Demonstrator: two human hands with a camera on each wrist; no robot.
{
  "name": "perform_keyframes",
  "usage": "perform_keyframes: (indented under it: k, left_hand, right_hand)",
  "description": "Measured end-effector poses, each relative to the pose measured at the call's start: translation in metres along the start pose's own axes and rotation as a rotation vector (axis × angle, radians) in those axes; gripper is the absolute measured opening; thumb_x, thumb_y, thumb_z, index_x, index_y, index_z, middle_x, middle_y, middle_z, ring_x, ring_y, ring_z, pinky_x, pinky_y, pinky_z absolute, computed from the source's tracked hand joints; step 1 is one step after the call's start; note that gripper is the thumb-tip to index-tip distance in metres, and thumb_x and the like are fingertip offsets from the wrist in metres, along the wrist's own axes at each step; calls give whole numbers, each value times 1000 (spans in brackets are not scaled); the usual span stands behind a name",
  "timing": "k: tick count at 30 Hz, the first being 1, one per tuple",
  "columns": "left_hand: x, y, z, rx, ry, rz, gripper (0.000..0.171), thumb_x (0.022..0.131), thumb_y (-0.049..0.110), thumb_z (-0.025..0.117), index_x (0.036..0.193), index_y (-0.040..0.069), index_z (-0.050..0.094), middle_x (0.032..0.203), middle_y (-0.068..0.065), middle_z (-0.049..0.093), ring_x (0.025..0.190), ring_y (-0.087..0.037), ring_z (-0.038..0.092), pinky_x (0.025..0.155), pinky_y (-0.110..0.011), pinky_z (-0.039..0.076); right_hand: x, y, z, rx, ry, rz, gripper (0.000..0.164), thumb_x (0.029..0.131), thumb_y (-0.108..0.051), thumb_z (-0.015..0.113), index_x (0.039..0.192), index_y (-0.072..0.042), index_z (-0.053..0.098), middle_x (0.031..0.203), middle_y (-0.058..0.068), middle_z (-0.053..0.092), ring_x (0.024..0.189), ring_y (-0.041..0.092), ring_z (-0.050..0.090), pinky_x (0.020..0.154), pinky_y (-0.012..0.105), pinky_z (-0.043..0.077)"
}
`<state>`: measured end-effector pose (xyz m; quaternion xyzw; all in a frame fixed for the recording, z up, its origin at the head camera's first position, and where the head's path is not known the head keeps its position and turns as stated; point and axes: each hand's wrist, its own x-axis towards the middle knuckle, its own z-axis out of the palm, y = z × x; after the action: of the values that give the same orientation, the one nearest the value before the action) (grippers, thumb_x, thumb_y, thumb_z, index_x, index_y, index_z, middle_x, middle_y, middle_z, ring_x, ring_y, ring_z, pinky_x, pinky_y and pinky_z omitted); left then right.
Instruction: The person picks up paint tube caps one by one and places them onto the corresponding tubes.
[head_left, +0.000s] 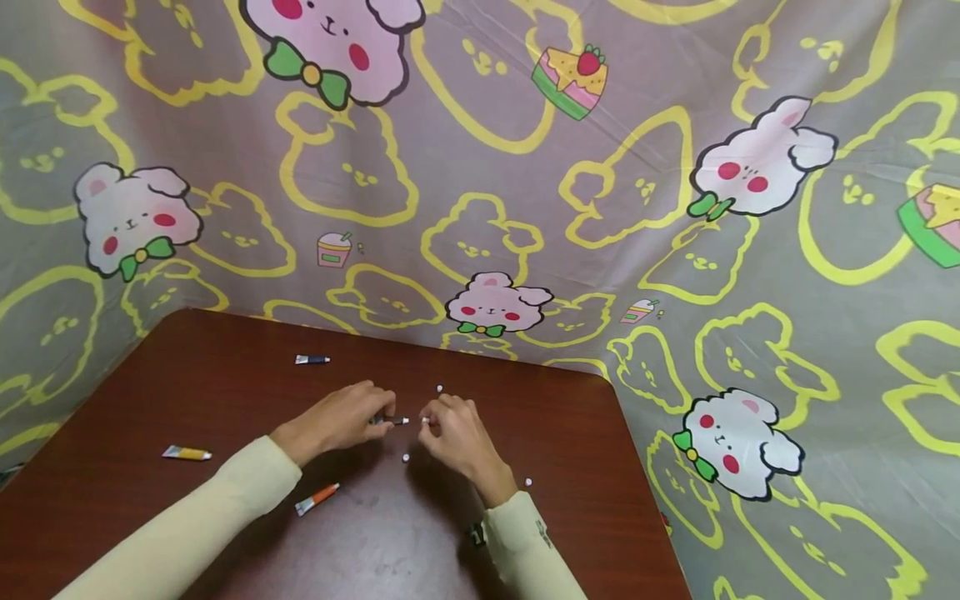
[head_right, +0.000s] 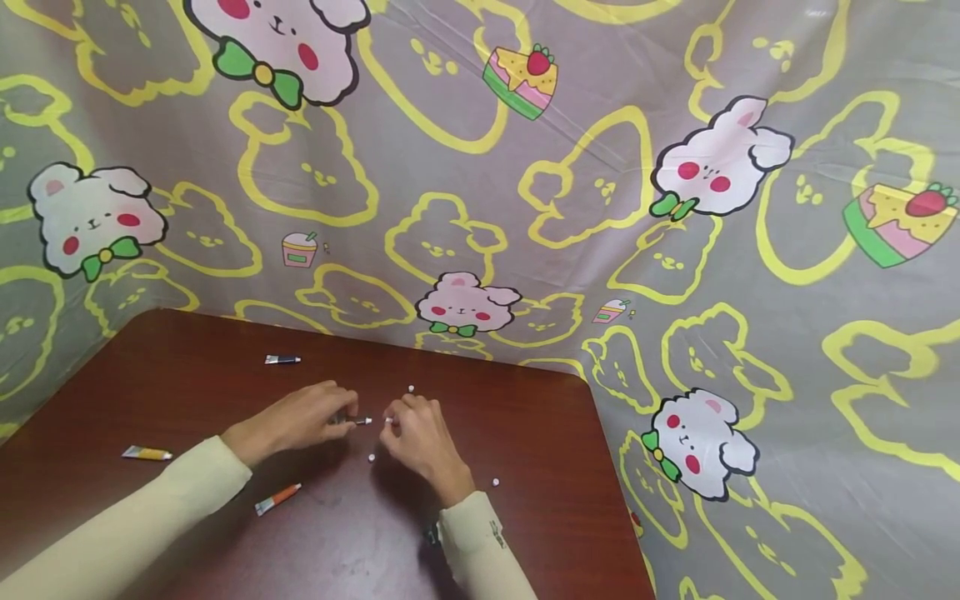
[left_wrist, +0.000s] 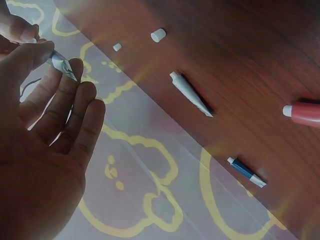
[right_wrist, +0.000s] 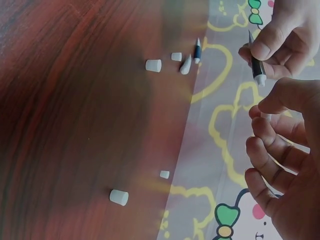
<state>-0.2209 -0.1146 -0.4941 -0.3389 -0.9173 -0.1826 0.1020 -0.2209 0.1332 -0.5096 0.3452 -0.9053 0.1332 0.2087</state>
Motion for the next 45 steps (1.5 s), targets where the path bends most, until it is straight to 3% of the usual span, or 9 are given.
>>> perform_keyframes:
  k: [20, 29, 45]
  left_hand:
    - [6, 8, -1, 4, -30, -17, 19, 92, 22, 85, 95, 19, 66, 87, 2, 67, 83, -13, 56, 68, -35, 49]
    - [5, 8, -1, 5, -25, -1, 20, 91, 22, 86, 95, 19, 66, 85, 3, 64, 82, -12, 55, 68, -33, 49]
    - [5, 8, -1, 14, -25, 1, 18, 93, 22, 85, 94, 19, 67, 86, 1, 66, 82, -14, 57, 68, -35, 50]
  right_hand:
    - [6, -6, 1, 16, -46, -1, 8, 89, -19, 78, 96, -16, 79, 89, -5, 73, 85, 14, 67, 77, 33, 47]
    - [5, -8, 3, 9, -20, -37, 7, 88, -19, 79, 95, -16, 78, 87, -5, 72, 83, 15, 67, 76, 33, 47]
    - [5, -7, 4, -35, -74, -47, 7, 94, -21, 78, 101, -18, 80, 92, -6, 72, 91, 12, 68, 85, 37, 52]
